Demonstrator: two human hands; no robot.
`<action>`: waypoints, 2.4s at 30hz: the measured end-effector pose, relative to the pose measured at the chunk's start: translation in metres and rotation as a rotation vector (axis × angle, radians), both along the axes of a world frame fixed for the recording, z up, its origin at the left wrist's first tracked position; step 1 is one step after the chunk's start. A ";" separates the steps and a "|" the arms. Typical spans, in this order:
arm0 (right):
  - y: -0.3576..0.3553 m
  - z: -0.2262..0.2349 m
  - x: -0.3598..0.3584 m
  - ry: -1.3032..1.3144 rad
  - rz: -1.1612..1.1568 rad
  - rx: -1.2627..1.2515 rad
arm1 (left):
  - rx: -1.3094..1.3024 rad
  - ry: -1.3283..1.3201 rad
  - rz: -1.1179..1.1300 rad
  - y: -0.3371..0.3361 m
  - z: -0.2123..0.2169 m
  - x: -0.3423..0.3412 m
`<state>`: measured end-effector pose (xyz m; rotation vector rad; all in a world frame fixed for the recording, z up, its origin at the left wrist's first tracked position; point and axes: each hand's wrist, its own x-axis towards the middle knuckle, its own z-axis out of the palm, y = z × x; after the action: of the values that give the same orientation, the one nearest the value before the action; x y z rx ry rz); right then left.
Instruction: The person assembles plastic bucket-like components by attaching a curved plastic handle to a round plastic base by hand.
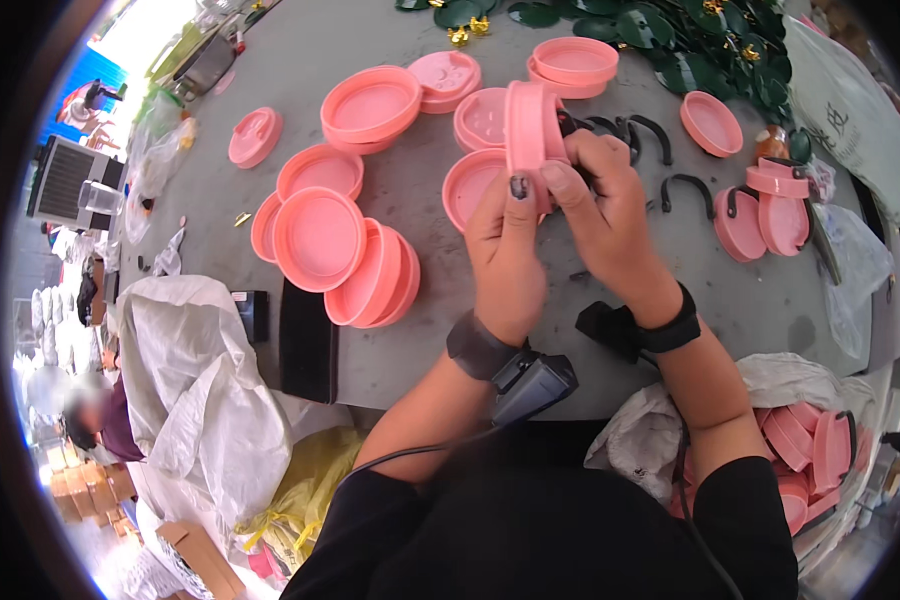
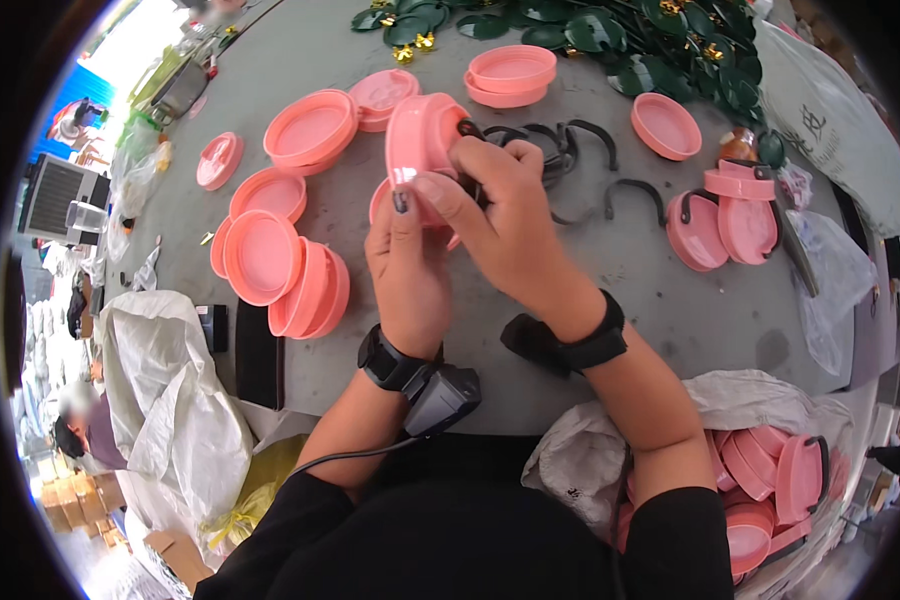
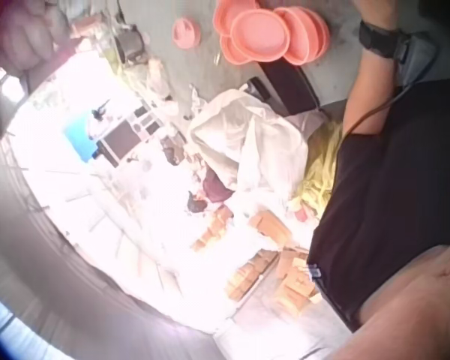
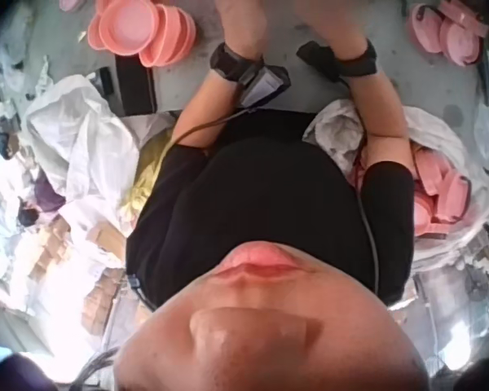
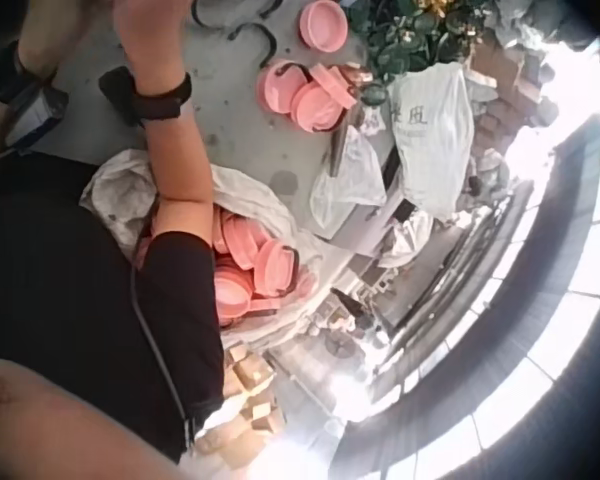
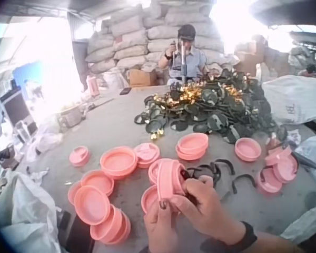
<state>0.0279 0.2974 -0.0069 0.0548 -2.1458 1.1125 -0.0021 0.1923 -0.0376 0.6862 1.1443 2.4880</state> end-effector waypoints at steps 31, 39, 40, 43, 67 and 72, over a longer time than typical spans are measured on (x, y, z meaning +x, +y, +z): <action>0.059 0.021 0.006 -0.597 0.076 -0.181 | -0.122 -0.149 0.052 0.000 0.020 0.012; 0.074 0.014 0.008 -0.331 0.279 -0.317 | -0.260 -0.019 0.000 0.004 0.022 0.024; 0.069 0.012 0.006 -0.334 0.281 -0.313 | -0.256 -0.021 0.004 0.004 0.020 0.022; 0.057 0.010 0.002 -0.282 0.249 -0.433 | -0.130 -0.143 0.065 0.003 0.017 0.019; 0.068 0.026 0.013 -0.414 0.181 -0.449 | -0.207 0.187 0.023 0.002 0.014 0.034; 0.066 0.031 0.013 -0.400 0.246 -0.439 | -0.201 0.164 -0.015 0.001 0.015 0.032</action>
<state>0.0409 0.3637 0.0245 -0.1182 -2.2197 1.8478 0.0301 0.1930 -0.0224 0.8482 1.4182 2.2976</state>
